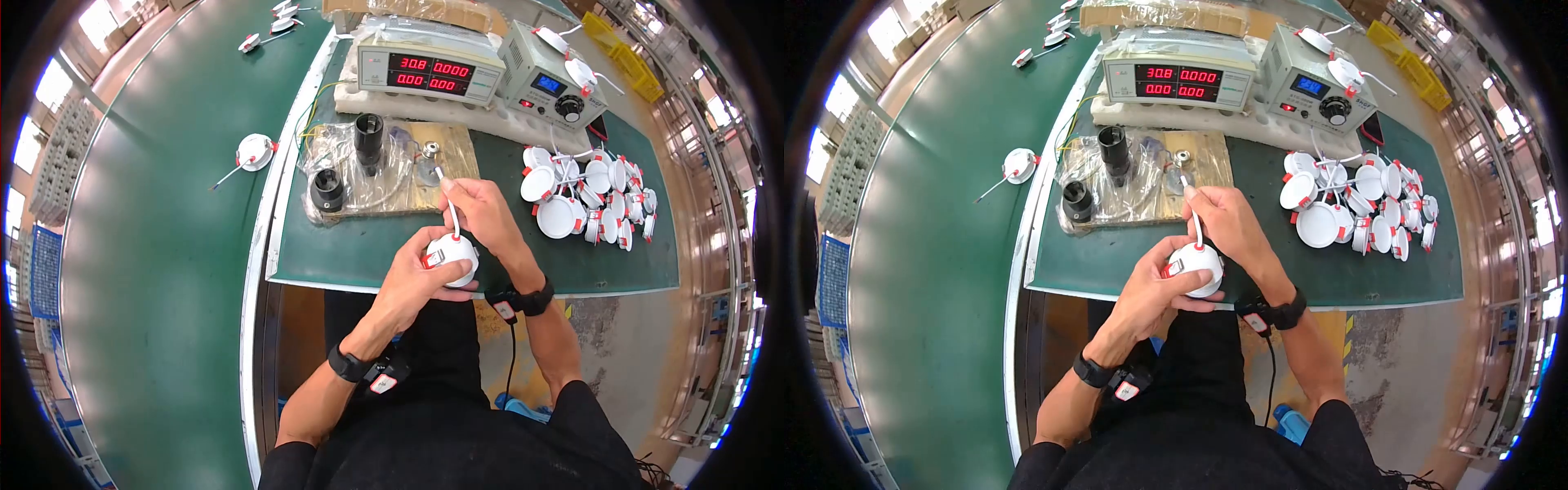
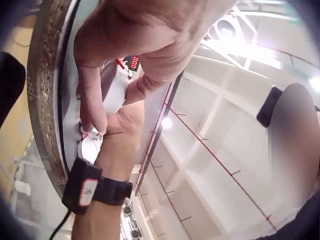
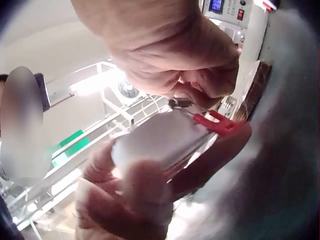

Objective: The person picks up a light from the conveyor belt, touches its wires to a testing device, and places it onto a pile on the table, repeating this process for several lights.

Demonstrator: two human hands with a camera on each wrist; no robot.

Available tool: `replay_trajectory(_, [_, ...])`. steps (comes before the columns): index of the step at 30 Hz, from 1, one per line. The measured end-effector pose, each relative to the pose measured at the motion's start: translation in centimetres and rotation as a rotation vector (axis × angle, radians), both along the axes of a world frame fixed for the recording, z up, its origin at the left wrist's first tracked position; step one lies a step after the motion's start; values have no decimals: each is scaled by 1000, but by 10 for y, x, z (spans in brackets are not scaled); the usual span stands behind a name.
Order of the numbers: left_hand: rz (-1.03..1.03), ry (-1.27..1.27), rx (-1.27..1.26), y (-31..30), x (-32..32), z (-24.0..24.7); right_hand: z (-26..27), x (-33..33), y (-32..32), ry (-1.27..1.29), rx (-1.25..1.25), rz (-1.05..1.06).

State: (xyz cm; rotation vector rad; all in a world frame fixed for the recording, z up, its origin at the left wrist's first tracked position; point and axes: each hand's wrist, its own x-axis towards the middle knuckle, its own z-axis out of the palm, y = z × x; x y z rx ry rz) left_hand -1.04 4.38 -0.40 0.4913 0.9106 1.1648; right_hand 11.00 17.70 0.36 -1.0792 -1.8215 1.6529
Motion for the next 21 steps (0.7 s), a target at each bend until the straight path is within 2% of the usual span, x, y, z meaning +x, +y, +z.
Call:
replay_trajectory(4, [-2, -65, -29, 15, -5, -6, -21, -5, 10, 11, -16, -52])
replay_trajectory(10, [-50, -173, -41, 25, -7, -7, -13, -9, 11, -99, 99, -72])
replay_trajectory(21, [-117, -168, -86, 33, -18, -2, -19, -14, 14, -129, 130, -120])
